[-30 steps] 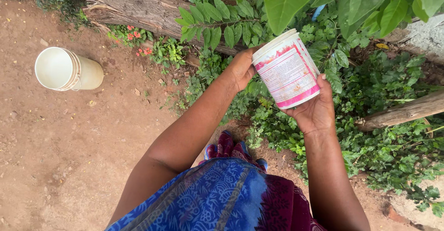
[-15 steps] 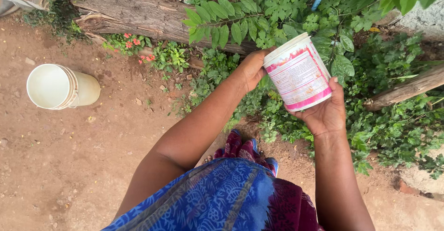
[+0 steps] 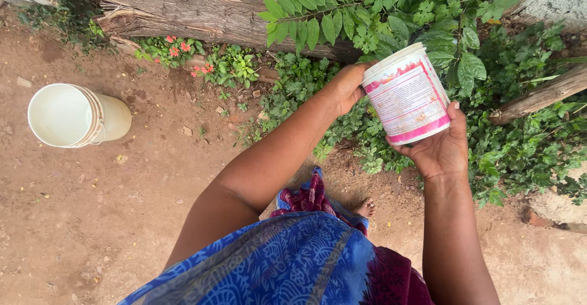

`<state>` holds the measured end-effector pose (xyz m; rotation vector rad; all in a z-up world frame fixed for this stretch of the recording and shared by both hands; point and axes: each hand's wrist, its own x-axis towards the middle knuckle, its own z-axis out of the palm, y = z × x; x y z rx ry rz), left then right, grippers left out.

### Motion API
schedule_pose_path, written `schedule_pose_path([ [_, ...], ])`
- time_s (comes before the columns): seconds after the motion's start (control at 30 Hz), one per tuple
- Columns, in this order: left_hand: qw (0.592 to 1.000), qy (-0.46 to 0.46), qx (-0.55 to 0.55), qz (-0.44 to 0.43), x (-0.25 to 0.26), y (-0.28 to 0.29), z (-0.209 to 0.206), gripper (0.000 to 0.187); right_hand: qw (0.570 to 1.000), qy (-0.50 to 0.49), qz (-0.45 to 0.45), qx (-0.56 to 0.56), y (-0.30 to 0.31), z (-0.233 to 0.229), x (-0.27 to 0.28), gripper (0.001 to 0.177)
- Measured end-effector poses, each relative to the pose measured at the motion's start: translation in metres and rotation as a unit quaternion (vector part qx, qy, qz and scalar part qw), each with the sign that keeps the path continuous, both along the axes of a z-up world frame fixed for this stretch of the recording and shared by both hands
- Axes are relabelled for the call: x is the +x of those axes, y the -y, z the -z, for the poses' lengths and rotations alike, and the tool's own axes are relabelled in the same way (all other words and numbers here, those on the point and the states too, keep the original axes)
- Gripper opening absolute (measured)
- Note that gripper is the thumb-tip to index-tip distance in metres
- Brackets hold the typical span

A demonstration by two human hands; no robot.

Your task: The person holds a white plastic container and pours water from it onto the leaves and base of a small tree.

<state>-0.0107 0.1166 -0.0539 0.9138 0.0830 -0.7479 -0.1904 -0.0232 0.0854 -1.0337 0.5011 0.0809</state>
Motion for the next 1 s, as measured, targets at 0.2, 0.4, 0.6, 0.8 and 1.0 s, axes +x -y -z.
schedule_pose_path([
  [0.2,0.999,-0.012,-0.025,-0.018,0.002,-0.008,0.009,0.030,0.999,-0.026,0.016,-0.011,-0.012,-0.002,-0.003,0.081],
  [0.4,1.000,0.018,0.005,-0.012,0.001,-0.022,-0.008,0.028,0.998,-0.028,0.045,-0.022,-0.019,-0.003,-0.002,0.080],
  [0.6,0.999,0.026,0.008,-0.024,0.009,-0.036,-0.026,0.031,1.000,-0.007,0.028,-0.013,-0.027,-0.006,0.007,0.080],
  [0.8,0.999,0.029,0.021,-0.036,0.014,-0.054,-0.029,0.031,1.000,0.005,0.010,-0.004,-0.037,-0.004,0.016,0.079],
  [1.0,0.998,0.019,0.006,-0.062,0.020,-0.063,-0.020,0.028,1.000,0.002,0.003,0.004,-0.045,-0.002,0.020,0.080],
])
